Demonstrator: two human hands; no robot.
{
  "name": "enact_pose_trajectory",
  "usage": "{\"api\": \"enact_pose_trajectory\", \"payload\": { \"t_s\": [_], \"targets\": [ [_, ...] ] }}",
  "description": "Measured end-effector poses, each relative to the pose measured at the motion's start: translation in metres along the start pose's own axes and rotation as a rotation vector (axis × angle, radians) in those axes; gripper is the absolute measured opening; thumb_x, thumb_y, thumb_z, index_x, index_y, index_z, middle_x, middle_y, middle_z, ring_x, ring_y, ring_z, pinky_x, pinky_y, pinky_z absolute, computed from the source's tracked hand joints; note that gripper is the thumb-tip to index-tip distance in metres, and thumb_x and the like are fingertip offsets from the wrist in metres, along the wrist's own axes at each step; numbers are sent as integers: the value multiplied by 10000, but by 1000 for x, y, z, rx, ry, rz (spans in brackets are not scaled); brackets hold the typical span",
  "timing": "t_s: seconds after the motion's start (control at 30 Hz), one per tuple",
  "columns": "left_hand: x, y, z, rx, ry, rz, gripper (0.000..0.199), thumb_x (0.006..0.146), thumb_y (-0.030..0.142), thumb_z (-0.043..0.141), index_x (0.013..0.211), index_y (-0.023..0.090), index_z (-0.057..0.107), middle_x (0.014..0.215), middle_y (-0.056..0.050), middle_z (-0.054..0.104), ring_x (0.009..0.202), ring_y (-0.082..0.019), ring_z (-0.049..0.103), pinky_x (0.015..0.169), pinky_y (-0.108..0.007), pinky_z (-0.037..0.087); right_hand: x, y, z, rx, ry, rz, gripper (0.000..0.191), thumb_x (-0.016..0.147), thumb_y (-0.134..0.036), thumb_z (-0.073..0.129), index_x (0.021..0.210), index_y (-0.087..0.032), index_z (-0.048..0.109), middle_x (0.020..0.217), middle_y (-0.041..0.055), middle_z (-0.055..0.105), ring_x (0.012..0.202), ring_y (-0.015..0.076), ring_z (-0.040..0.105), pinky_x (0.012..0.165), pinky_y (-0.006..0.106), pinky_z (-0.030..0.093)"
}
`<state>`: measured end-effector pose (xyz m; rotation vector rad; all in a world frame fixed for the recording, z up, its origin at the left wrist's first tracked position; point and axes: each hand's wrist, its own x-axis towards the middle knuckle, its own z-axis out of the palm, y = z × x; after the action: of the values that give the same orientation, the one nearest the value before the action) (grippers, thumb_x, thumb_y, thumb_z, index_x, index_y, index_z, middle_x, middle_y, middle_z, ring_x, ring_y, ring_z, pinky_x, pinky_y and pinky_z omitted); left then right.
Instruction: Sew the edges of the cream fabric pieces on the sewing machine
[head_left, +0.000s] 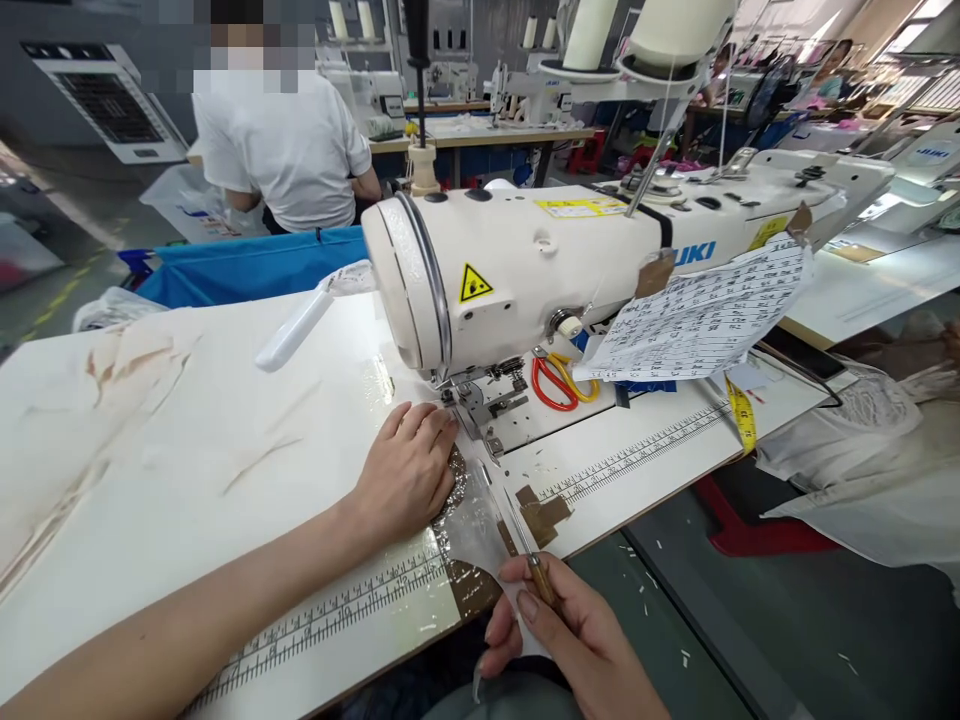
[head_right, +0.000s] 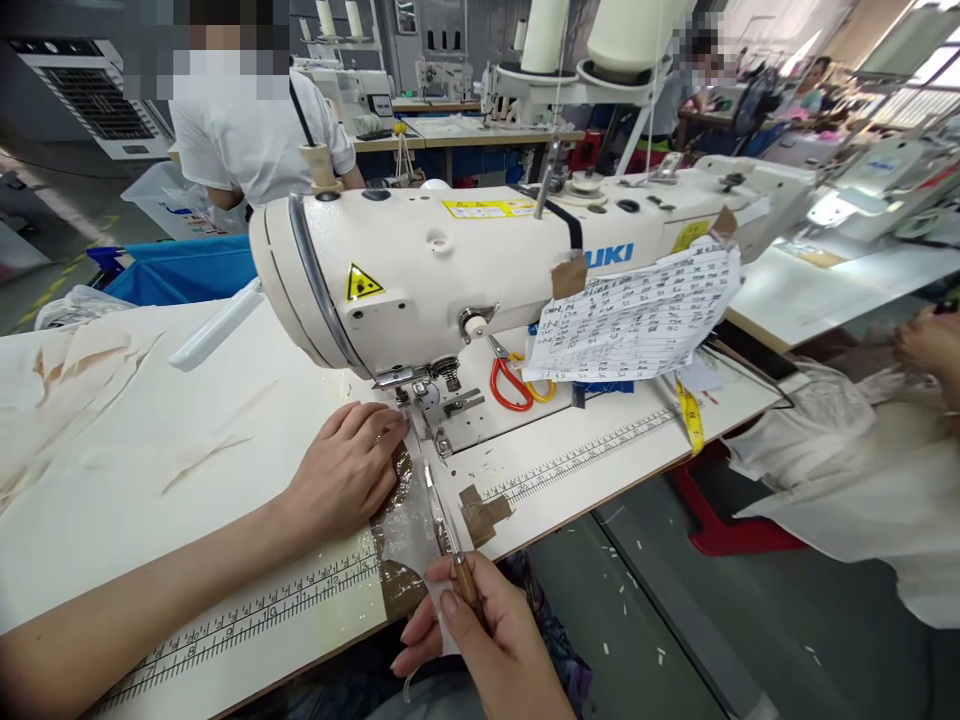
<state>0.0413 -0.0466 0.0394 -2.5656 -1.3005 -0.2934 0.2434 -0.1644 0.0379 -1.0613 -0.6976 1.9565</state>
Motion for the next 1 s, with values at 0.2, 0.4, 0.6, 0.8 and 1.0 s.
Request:
{"api": "enact_pose_trajectory", "payload": {
  "t_s": [0.2,0.4,0.6,0.8,1.0],
  "targets": [
    [-3,7,-2,4,-57,16,437,945,237,366,1285,57,574,1261,-158,582,1206,-309,486,1080,-513,388,1,4,-4,-46,44,-5,429,844,-548,711,1024,-171,610,751,16,691,613,174,716,637,289,537],
    [-3,11,-7,-12,-114,6,428,961,261,383,1294,61,563,1288,-163,558,1233,-312,460,1091,-495,387,8,3,-7,-155,2,-10,479,849,-590,675,1061,-171,582,767,26,700,611,187,721,642,298,538],
    [-1,9,-8,-55,-114,1,427,953,253,389,1275,33,562,1255,-184,563,1193,-317,468,1063,-488,407,2,-13,-1,-278,51,-56,441,885,-570,633,1076,-175,596,780,28,689,628,190,708,671,316,530],
    [2,2,-1,-37,-56,-5,416,934,232,394,1254,32,568,1223,-179,569,1125,-307,502,1002,-456,451,1,-9,-11,-415,30,-145,399,948,-543,542,1117,-186,597,804,47,673,648,184,688,650,301,516],
    [2,-6,10,17,201,131,345,925,167,375,1141,33,608,1111,-168,593,996,-281,551,848,-406,519,-5,-32,-17,-772,-38,-329,331,978,-390,472,1176,-198,655,707,7,560,599,128,508,546,230,391]
  ]
}}
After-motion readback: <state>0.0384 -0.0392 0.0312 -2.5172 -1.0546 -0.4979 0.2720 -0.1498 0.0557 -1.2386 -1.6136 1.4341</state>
